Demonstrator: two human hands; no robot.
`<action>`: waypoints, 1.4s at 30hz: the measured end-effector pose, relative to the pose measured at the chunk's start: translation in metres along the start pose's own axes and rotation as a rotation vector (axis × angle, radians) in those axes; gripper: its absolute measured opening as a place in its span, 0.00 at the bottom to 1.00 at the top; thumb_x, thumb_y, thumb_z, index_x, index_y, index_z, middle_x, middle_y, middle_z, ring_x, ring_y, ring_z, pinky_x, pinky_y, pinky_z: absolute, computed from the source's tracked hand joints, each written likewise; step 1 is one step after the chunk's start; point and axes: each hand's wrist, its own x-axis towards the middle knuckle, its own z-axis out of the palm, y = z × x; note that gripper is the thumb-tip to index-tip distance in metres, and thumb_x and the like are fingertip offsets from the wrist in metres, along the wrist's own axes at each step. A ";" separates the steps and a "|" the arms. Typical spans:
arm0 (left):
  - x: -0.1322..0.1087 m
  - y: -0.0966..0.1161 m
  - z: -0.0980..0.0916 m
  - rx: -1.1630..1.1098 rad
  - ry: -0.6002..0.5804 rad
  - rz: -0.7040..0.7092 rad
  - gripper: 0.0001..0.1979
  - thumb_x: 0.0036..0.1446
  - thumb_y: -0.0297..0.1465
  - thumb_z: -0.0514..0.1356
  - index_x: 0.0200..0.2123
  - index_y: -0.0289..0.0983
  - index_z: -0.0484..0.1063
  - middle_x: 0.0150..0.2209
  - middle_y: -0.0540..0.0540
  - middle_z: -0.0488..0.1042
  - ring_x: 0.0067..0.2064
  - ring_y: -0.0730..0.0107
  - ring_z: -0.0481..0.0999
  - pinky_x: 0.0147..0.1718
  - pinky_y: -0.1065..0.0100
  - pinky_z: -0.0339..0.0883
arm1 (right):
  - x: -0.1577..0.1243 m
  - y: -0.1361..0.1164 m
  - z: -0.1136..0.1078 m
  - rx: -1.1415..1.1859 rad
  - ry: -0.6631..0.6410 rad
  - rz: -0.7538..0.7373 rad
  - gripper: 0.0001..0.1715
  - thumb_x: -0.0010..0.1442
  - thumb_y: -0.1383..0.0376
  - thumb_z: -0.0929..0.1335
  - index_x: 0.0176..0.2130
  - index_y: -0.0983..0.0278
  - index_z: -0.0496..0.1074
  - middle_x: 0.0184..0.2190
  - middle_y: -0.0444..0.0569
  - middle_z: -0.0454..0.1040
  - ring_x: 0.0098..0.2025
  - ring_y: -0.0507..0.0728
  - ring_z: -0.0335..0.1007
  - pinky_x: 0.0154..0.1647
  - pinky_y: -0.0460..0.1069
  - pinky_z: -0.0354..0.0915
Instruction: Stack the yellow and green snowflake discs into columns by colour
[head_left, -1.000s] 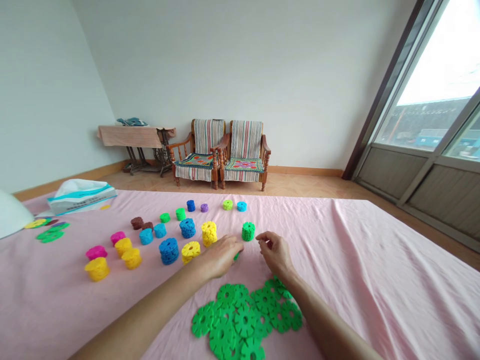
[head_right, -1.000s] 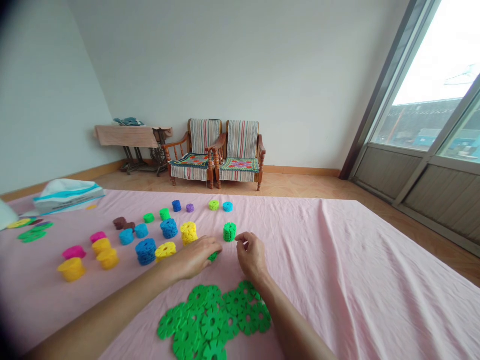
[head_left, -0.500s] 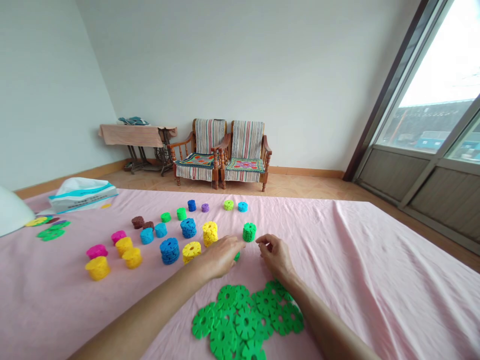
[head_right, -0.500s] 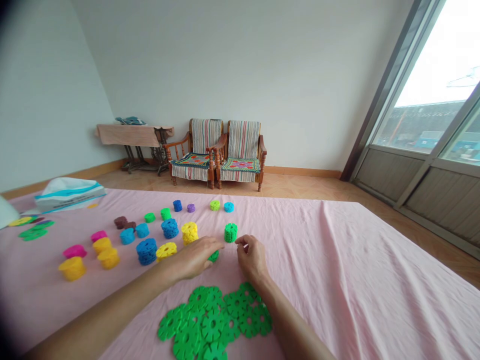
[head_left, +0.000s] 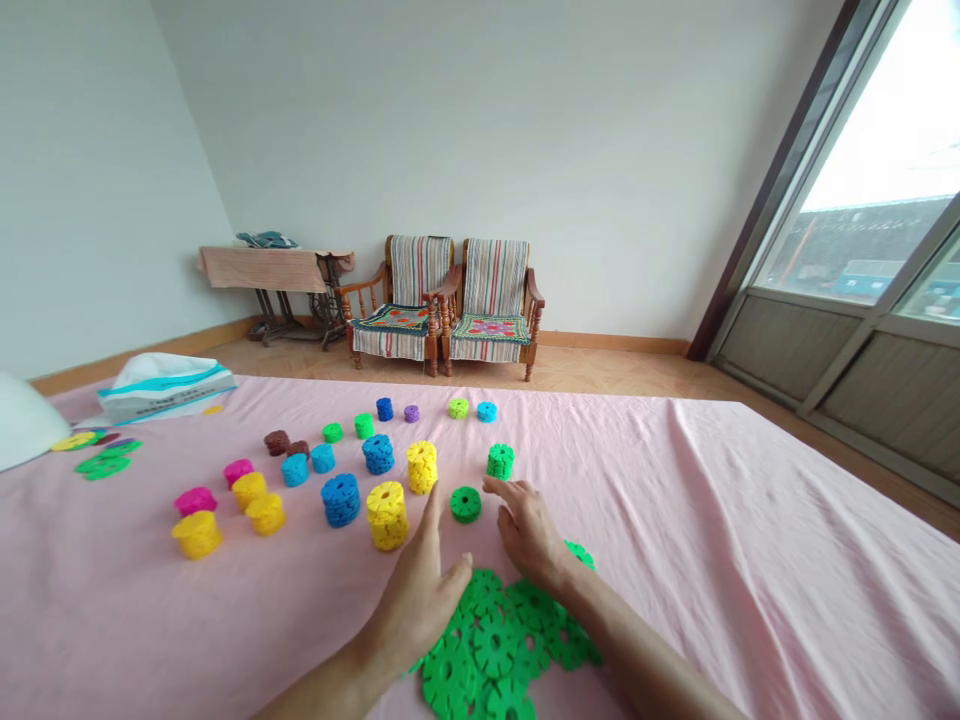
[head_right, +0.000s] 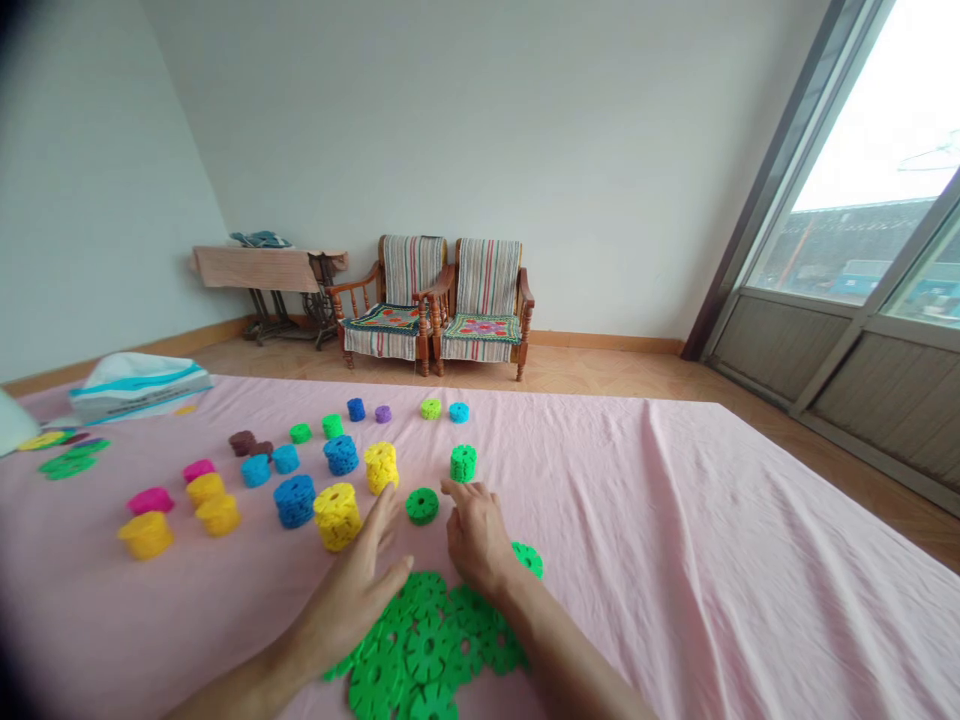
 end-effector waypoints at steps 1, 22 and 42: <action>-0.004 -0.002 0.002 -0.020 -0.008 -0.018 0.38 0.55 0.26 0.51 0.66 0.36 0.35 0.66 0.38 0.46 0.66 0.57 0.47 0.62 0.52 0.46 | -0.002 -0.002 0.002 -0.021 -0.022 -0.007 0.31 0.51 0.79 0.57 0.53 0.67 0.67 0.48 0.53 0.74 0.50 0.59 0.66 0.52 0.55 0.61; -0.017 0.001 0.014 0.062 -0.021 -0.012 0.39 0.55 0.28 0.52 0.66 0.32 0.35 0.67 0.37 0.41 0.67 0.56 0.43 0.63 0.48 0.41 | -0.007 0.001 0.014 -0.087 -0.091 -0.070 0.34 0.52 0.79 0.57 0.58 0.71 0.61 0.54 0.58 0.68 0.57 0.59 0.63 0.57 0.56 0.60; -0.052 0.024 -0.050 0.250 -0.301 0.085 0.25 0.41 0.20 0.65 0.44 0.44 0.70 0.45 0.49 0.70 0.49 0.63 0.68 0.49 0.64 0.65 | 0.003 0.006 -0.006 0.153 0.080 0.166 0.14 0.53 0.73 0.61 0.38 0.65 0.71 0.31 0.48 0.78 0.32 0.53 0.74 0.37 0.48 0.68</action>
